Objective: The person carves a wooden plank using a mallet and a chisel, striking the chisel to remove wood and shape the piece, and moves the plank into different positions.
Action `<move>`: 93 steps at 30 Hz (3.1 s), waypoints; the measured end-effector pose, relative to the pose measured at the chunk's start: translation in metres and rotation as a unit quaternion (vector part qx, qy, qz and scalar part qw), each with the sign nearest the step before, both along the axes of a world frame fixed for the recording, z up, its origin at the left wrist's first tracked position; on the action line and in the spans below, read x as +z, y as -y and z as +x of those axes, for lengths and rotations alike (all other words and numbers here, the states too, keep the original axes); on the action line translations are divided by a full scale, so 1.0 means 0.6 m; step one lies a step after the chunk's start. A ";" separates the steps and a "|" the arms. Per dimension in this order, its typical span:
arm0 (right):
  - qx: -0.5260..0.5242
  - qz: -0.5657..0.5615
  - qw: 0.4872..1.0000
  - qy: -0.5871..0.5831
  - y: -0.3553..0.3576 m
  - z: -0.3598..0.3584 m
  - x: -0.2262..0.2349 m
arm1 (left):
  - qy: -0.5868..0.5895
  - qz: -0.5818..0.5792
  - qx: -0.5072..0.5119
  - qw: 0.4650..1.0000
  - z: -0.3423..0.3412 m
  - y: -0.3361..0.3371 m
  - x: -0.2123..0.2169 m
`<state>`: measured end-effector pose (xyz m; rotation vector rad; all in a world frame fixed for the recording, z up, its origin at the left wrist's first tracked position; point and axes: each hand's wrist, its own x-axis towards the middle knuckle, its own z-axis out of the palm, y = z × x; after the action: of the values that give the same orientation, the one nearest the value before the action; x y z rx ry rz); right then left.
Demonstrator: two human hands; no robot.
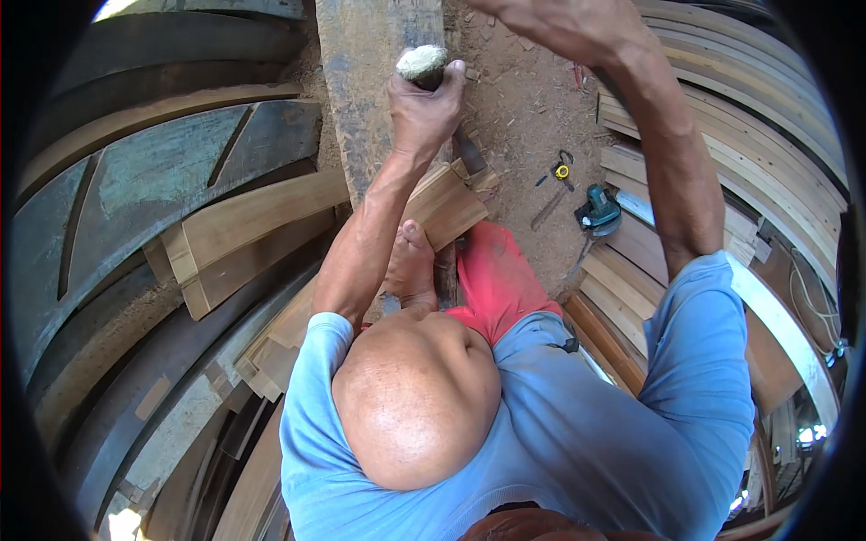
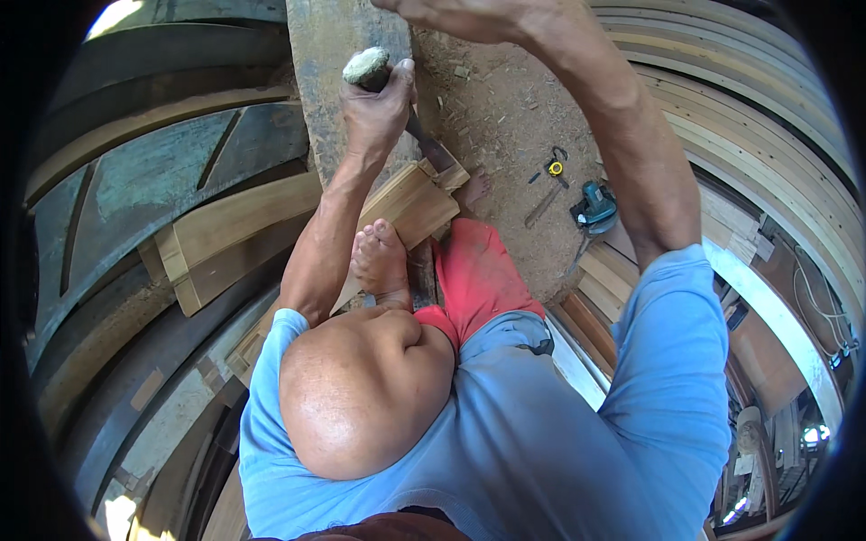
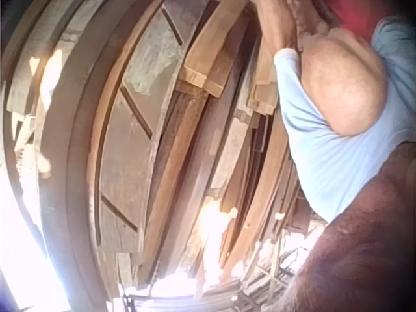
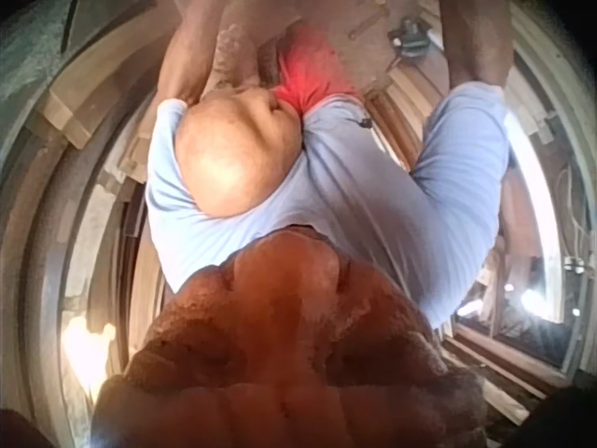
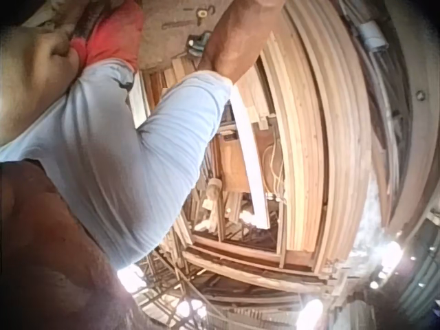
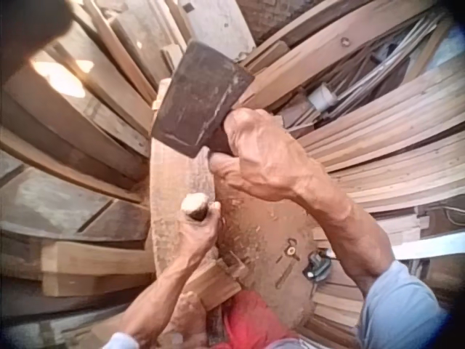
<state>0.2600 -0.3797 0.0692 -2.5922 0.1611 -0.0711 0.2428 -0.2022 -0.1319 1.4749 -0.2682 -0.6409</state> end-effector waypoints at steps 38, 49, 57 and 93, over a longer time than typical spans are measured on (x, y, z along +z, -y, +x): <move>-0.066 0.044 0.975 -0.208 -0.012 -0.134 -0.129 | -0.127 -0.047 -0.080 0.988 -0.008 -0.005 0.034; -0.409 0.437 0.798 -0.072 -0.122 -0.431 -0.261 | 0.341 0.199 -0.560 0.728 -0.024 -0.033 0.091; -0.459 0.511 0.723 -0.070 -0.227 -0.460 -0.346 | 0.397 0.264 -0.592 0.650 -0.094 -0.073 0.038; -0.435 0.454 0.761 0.161 -0.273 -0.579 0.010 | 0.280 -0.007 -0.294 0.914 -0.115 -0.049 0.163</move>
<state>-0.0876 -0.2161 0.0752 -1.3221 0.9877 -0.6032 0.1736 -0.1727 -0.0342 1.5422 -1.1943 -0.6686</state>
